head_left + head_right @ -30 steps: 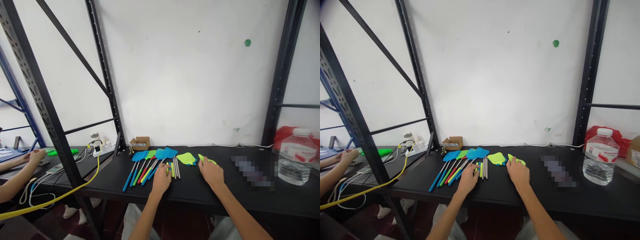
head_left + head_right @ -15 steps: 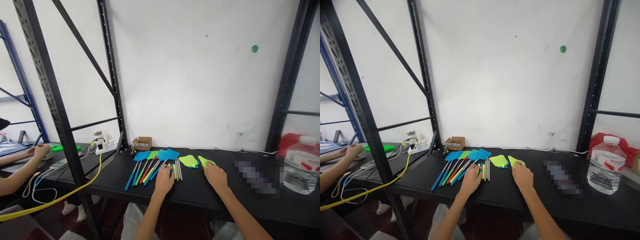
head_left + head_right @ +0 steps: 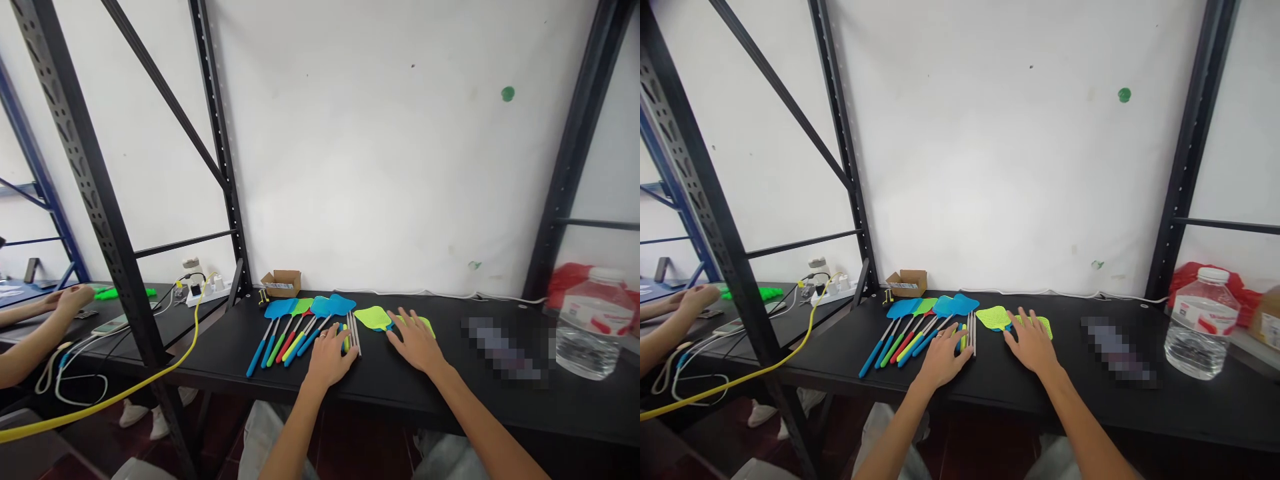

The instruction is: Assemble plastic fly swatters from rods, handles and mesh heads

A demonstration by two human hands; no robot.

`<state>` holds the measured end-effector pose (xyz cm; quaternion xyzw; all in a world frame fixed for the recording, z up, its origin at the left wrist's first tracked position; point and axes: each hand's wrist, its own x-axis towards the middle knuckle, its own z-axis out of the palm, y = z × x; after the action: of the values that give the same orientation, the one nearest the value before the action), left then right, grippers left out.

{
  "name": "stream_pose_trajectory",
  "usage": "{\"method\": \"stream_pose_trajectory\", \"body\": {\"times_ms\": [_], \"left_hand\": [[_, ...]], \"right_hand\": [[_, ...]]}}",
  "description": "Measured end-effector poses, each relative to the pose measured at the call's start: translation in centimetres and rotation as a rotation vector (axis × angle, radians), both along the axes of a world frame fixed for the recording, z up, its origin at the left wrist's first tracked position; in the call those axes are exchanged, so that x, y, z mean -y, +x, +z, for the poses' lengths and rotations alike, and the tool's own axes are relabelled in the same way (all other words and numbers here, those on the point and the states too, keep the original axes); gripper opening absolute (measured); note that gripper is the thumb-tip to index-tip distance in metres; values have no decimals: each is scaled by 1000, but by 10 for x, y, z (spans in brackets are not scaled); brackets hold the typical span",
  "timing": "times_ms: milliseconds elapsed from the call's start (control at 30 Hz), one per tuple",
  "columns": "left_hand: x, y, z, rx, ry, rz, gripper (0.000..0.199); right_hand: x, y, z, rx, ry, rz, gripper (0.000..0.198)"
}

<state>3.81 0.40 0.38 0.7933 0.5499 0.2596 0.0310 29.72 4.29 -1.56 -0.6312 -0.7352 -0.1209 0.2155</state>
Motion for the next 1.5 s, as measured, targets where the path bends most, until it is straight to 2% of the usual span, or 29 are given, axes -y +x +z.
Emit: {"method": "stream_pose_trajectory", "body": {"times_ms": [67, 133, 633, 1500], "left_hand": [[2, 0, 1, -39, -9, -17, 51], [3, 1, 2, -78, -15, -40, 54], [2, 1, 1, -169, 5, -53, 54], [5, 4, 9, -172, -41, -55, 52]], "right_hand": [[-1, 1, 0, 4, -51, 157, 54], [-3, 3, -1, -8, -103, 216, 54], [3, 1, 7, -71, -44, 62, 41], [15, 0, 16, -117, -54, 56, 37]]}}
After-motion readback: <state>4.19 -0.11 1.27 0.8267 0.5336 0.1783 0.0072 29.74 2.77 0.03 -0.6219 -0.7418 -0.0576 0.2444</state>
